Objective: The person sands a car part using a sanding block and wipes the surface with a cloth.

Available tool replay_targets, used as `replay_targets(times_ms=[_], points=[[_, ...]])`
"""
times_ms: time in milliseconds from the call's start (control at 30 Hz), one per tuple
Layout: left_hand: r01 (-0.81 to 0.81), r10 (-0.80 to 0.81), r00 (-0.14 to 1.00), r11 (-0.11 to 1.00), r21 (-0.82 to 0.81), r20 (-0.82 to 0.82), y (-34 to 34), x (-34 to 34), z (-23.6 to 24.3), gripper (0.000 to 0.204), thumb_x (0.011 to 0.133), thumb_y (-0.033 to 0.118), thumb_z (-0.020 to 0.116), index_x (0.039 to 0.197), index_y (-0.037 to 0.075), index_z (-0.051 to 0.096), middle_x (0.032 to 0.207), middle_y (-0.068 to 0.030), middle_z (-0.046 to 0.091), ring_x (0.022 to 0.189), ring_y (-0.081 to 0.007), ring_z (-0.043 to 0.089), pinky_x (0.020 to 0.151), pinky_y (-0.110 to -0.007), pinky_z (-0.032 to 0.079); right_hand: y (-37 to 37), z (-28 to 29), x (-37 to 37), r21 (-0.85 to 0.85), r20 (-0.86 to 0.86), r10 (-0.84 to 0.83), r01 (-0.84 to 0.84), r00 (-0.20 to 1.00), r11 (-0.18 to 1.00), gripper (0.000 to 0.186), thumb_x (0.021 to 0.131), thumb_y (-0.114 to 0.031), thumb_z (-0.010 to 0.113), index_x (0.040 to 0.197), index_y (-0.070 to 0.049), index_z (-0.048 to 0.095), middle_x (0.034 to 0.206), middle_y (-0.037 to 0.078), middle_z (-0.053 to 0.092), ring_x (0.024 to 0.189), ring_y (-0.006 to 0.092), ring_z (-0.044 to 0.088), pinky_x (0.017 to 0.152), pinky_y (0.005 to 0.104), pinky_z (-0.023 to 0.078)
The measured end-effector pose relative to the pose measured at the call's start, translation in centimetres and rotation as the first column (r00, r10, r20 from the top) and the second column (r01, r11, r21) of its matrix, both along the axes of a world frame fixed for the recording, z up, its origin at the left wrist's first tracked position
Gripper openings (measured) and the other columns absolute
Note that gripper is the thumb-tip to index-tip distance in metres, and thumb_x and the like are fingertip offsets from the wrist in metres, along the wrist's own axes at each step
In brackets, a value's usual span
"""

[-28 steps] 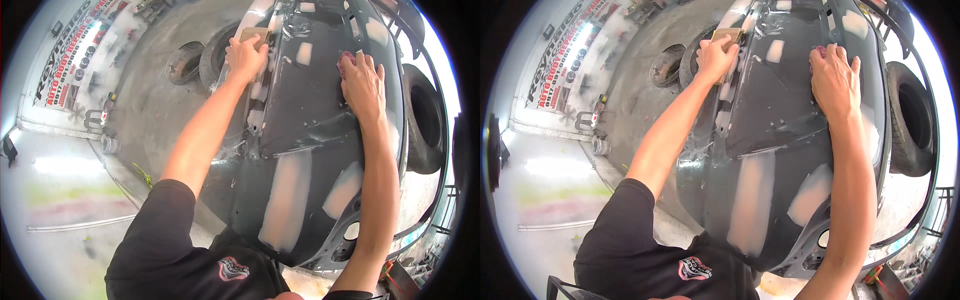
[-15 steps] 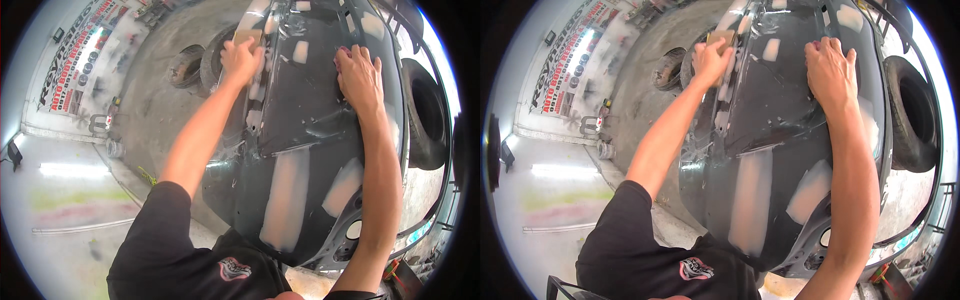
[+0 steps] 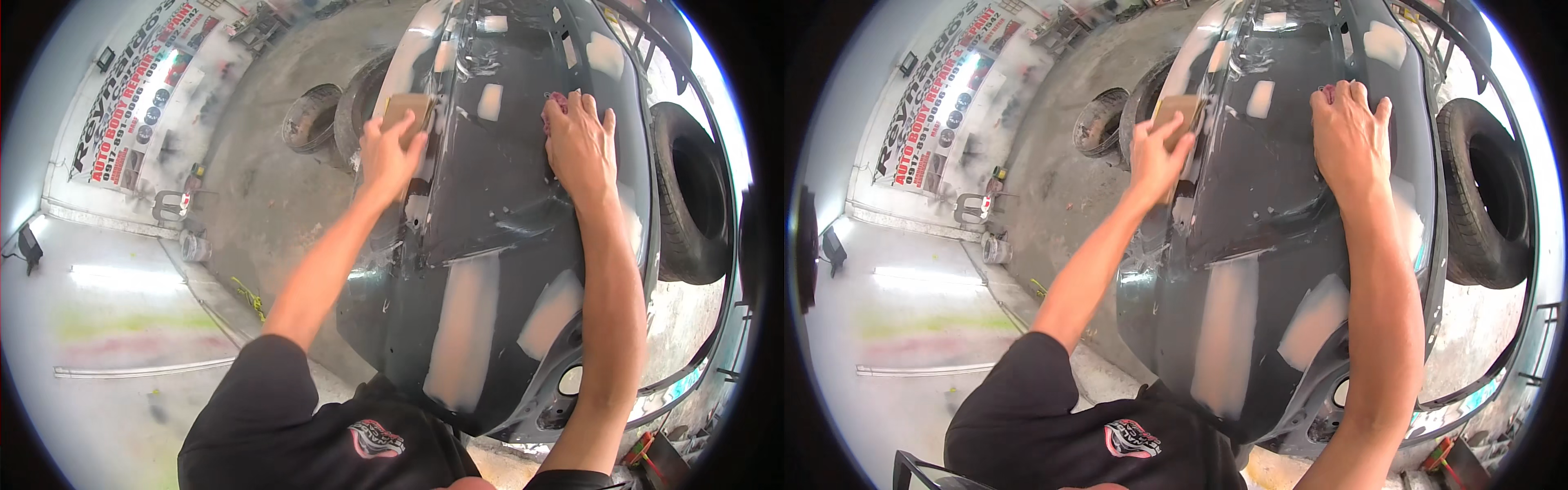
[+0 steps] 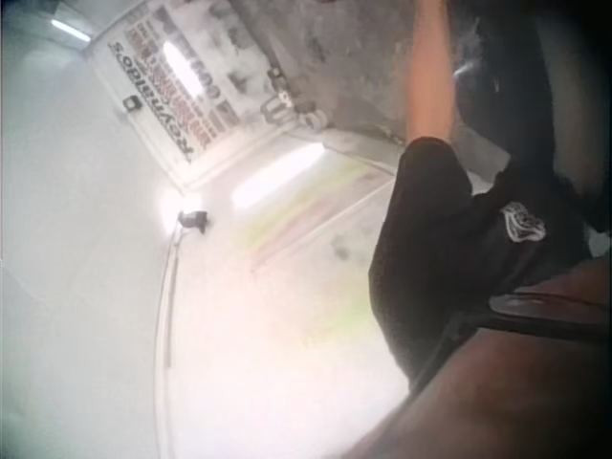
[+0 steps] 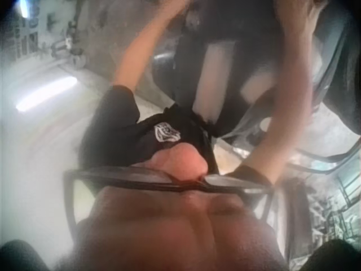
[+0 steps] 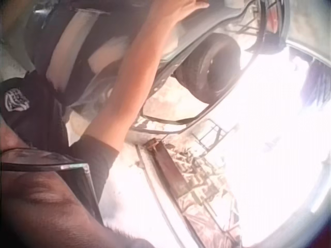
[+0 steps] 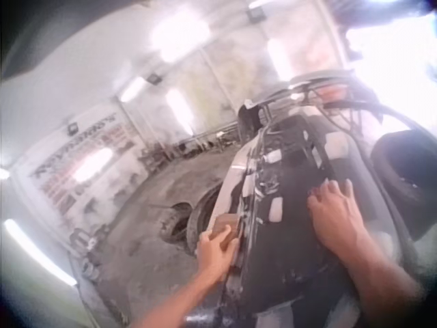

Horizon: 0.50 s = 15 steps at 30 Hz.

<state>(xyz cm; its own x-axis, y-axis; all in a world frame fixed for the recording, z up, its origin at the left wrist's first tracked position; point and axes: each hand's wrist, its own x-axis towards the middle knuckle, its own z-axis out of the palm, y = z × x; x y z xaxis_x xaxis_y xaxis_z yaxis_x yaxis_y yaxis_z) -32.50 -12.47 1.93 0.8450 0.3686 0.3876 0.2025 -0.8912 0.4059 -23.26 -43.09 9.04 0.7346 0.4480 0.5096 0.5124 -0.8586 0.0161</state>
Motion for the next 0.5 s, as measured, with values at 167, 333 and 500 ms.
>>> replay_targets(times_ms=[167,333,500], points=[[-0.054,0.053,0.999,0.997,0.053,0.01,1.7,2.8,1.9,0.05,0.092,0.046,0.079,0.137,0.025,0.074,0.145,-0.0282,0.052,0.131,-0.0461,0.054,0.111,-0.051,0.046,0.9,1.2,-0.5,-0.004,-0.002,0.031,-0.031,1.0,1.0,0.015,0.099,-0.009,0.062,0.111,-0.006,0.07,0.115,0.012,0.066,0.122,0.0312,0.061,0.11,0.0646,0.044],[-0.053,0.055,0.998,0.996,0.066,-0.035,1.5,4.3,1.8,0.049,0.094,0.044,0.076,0.137,0.022,0.074,0.146,-0.0274,0.049,0.128,-0.0504,0.052,0.11,-0.057,0.044,0.4,0.7,0.2,-0.037,-0.06,0.006,-0.008,0.998,0.999,0.016,0.098,-0.008,0.063,0.113,-0.006,0.07,0.116,0.012,0.066,0.124,0.0307,0.061,0.11,0.0645,0.044],[0.043,-0.042,0.999,0.999,-0.013,0.032,1.7,1.2,0.3,0.05,0.092,0.044,0.078,0.136,0.021,0.074,0.141,-0.0272,0.052,0.127,-0.05,0.054,0.108,-0.054,0.046,0.7,1.0,-0.5,-0.022,0.007,0.018,-0.018,1.0,1.0,0.015,0.099,-0.009,0.063,0.112,-0.006,0.07,0.116,0.012,0.066,0.123,0.0309,0.061,0.11,0.0652,0.045]])
